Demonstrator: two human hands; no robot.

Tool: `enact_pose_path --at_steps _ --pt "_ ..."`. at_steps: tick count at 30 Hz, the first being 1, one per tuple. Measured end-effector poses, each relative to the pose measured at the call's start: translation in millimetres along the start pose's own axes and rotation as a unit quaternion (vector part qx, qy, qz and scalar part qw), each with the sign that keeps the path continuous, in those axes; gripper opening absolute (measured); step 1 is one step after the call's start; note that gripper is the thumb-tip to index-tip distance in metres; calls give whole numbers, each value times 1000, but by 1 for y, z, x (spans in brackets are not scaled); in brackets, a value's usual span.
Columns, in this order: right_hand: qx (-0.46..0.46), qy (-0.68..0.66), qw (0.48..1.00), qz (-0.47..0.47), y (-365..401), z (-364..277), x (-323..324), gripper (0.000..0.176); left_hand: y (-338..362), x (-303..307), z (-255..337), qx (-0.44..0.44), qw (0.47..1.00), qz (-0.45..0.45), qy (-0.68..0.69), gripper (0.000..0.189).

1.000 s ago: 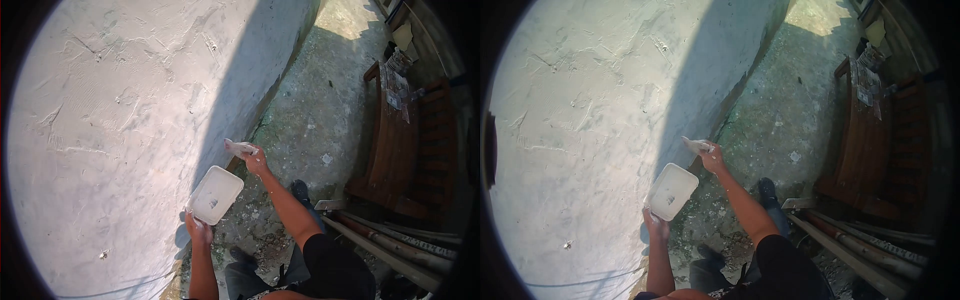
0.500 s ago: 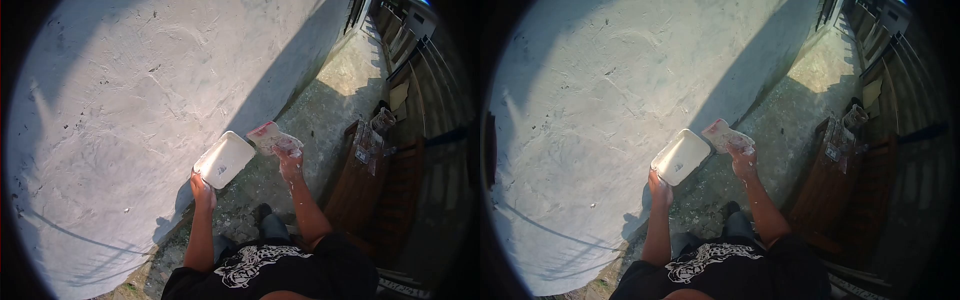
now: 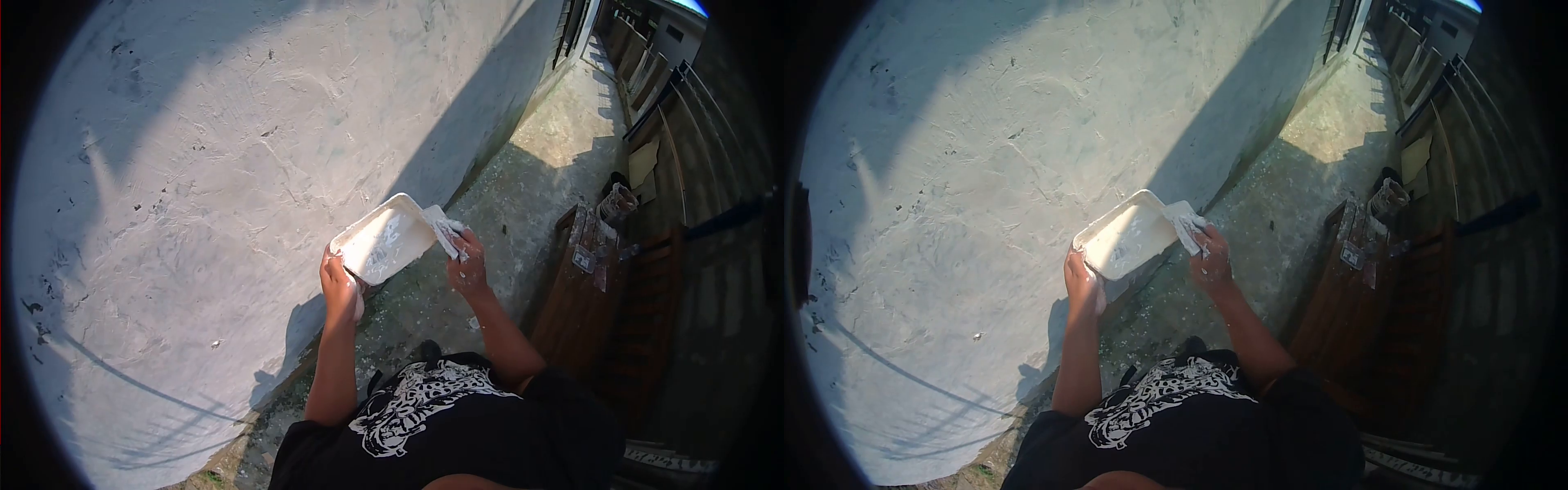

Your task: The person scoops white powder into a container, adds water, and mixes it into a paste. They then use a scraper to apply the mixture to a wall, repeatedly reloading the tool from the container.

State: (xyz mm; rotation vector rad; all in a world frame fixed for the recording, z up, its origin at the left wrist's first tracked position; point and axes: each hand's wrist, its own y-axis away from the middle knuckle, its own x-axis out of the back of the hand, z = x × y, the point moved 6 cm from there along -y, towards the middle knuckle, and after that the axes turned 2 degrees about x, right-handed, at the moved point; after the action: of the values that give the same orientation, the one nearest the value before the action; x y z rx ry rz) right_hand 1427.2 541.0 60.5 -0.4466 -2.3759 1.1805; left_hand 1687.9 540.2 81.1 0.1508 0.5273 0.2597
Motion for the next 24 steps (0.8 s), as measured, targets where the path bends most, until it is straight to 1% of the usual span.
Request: enact_pose_path --at_steps 1,2,3,4,5,6,7,8,9,10,11,12,13,15,16,18,20,23,24 --pt "-1 0 1000 1 -10 -6 5 36 -4 -2 4 -20 999 -34 -10 42" --pt "-25 33 998 -43 -19 -10 8 34 -5 -4 7 -41 997 -69 -19 40" --pt "-50 65 993 -87 -26 -10 8 32 -7 -3 6 -40 997 -69 -20 40" --pt "-52 65 993 -86 -27 -4 11 32 -10 0 5 -46 997 -63 -6 38" --pt "-185 44 978 -91 -20 19 14 34 -11 3 6 -51 997 -56 8 36" --pt "-315 23 944 -93 -16 32 14 37 -9 4 7 -49 997 -55 6 36" --pt "-315 19 944 -93 -22 28 21 37 0 1 12 -55 997 -48 5 35" --pt "-388 -142 911 -18 -25 34 23 39 -1 1 15 -59 997 -43 6 34" --pt "-445 -297 843 58 -28 38 22 42 -2 1 16 -60 997 -44 5 34" --pt "-445 -297 843 60 -32 42 23 42 -4 2 16 -54 998 -43 11 34" --pt "-424 -454 780 66 -37 41 17 42 -6 1 16 -47 998 -43 16 34" --pt "-391 -598 696 72 -42 38 13 43 -6 -1 16 -45 998 -46 15 34" --pt "-392 -596 697 76 -42 41 9 43 -7 -2 14 -35 999 -36 16 34" --pt "-381 -633 666 102 -38 42 -4 41 -2 -6 8 -23 999 -29 14 34" --pt "-383 -631 666 106 -35 46 -13 41 -7 -4 -1 -25 999 -37 10 34" --pt "-381 -601 690 137 -29 57 -26 42 -12 -5 -14 -25 999 -47 5 34" --pt "-392 -589 689 156 -16 72 -35 40 -14 -5 -24 -3 999 -31 25 34" --pt "-371 -612 682 150 -13 69 -39 37 -12 -5 -23 1 999 -38 8 34" --pt "-384 -569 714 138 -9 67 -41 35 -11 -6 -20 1 999 -37 6 34"
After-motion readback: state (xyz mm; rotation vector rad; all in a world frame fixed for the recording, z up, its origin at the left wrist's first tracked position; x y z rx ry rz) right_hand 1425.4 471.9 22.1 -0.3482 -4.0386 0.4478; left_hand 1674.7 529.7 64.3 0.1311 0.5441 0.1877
